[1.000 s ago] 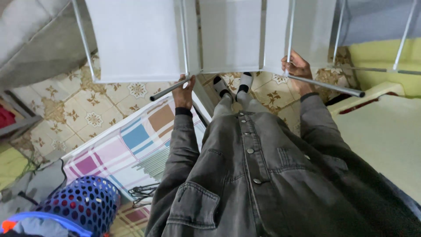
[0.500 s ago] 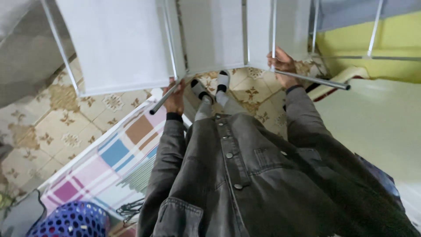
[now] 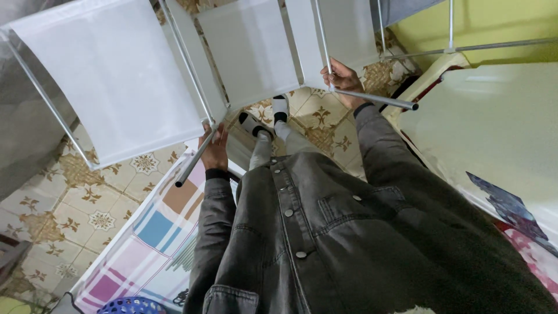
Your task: The person assembles a storage rack by fitting metal rods into the frame and sliding white fabric shelves onto the frame rods by hand.
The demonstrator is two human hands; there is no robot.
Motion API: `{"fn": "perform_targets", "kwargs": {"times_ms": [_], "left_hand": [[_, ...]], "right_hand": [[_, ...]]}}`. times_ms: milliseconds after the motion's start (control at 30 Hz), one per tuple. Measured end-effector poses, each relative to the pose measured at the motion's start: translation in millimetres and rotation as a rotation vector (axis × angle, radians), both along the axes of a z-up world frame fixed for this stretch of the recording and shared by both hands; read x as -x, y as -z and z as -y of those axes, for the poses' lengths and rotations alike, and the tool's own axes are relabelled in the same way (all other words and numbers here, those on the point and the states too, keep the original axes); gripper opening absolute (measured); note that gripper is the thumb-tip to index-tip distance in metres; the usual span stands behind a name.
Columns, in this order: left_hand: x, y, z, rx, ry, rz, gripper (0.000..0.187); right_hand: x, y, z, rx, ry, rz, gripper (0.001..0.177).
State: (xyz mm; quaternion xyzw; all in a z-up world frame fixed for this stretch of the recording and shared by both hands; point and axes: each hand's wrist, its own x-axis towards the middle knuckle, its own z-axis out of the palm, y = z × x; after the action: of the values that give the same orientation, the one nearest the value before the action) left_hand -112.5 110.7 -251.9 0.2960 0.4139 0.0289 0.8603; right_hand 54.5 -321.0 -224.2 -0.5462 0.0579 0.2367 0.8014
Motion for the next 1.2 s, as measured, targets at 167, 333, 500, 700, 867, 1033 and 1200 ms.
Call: {"fn": "perform_targets", "kwargs": {"times_ms": [167,333,500,700,867,1033,1200], "left_hand": [[1.6,4.2,2.3,-0.025,0.009,-0.034,0.044],[5.8,22.6,8.5,-0.027,-0.014,0.057,0.04],[12.5,30.5,20.1,-0.056,-0.076,0.102,0.037],[30.8,28.9,22.2,0.05,-0.111,0.017,0.032],[44.9,35.3,23.0,0.119,-0.125,-0.072,0.027],[57.5,29.2,19.3,0.104,-0.274,-0.019,0.026],[91.7,21.6,14.5,0.124,-0.55,0.073,0.027]], "right_hand": [[-3.2,14.1,9.3,0.056,-0.033,0.023,0.085],[-3.1,40.0,17.5,0.177,0.072,-0.026,0.067],[34.8,41.5,9.6,-0.157,0.541,-0.237,0.034],[87.1,39.3,-49.4,0.052,0.258,-0.641,0.019],[73.9,32.5,-96.7,0.081,-0.47,-0.538,0.037],[37.3,16.1,-157.8,0.114,-0.81,-0.403,0.047],[29.7,4.9,-231.5,0.326,-1.183,-0.345,0.047]]}}
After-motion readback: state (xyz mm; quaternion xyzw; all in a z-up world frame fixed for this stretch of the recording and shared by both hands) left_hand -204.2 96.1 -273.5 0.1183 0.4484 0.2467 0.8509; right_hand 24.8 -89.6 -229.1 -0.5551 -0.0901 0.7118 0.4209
